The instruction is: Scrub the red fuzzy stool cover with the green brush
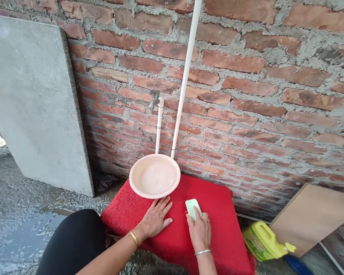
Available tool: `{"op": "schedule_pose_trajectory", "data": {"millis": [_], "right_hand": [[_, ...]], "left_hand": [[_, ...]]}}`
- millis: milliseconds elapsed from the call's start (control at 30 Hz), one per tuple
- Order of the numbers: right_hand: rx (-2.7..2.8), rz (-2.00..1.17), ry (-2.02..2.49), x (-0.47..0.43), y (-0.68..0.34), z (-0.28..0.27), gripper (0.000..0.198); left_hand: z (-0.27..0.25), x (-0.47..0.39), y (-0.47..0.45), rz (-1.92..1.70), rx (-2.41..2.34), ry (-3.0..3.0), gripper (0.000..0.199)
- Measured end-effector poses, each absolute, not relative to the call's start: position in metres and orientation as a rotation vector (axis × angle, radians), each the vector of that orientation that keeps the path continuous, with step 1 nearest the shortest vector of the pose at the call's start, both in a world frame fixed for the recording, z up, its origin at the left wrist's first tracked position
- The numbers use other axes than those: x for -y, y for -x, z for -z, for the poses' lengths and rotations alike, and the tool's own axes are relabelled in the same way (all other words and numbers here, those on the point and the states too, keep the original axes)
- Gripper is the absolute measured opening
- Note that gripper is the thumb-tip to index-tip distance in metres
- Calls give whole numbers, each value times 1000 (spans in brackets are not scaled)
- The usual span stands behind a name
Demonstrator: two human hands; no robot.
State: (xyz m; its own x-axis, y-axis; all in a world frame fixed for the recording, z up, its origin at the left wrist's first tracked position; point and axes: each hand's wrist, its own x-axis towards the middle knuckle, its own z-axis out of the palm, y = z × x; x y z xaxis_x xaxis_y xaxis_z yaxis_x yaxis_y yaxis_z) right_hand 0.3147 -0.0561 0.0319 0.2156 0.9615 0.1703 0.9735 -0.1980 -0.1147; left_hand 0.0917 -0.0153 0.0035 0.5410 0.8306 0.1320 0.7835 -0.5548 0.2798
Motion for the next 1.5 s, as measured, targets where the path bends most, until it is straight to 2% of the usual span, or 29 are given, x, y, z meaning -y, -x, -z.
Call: {"op": "schedule_pose_trajectory", "data": {"millis": [233, 467, 633, 833, 1000, 1100, 1200, 1367, 1500], "right_hand": [[1406, 147, 2443, 82, -408, -38, 68], [1660, -12, 2267, 73, -320, -34, 45], [1563, -11, 2427, 79, -352, -35, 46], [1246, 148, 2538, 99, -417, -34, 59], [1581, -98, 2315, 91, -331, -36, 43], [1766, -110, 2218, 87, -294, -39, 40], [1730, -116, 2303, 90, -314, -41, 42], [1369, -47, 2598, 109, -398, -48, 52], [1339, -41, 2597, 114, -396, -52, 52]], "left_hand": [[-2, 14, -93, -384, -1408, -2580, 65], [-7, 14, -91, -374, -1417, -2553, 64], [-5, 11, -91, -385, -1430, -2582, 62], [-4, 10, -91, -358, -1438, -2591, 61], [-5, 9, -91, -352, -1441, -2641, 58], [-1, 7, -89, -372, -1444, -2673, 57], [3, 5, -89, -388, -1447, -2693, 58], [7, 4, -89, -420, -1446, -2707, 58], [9, 4, -88, -441, -1454, -2720, 58]]}}
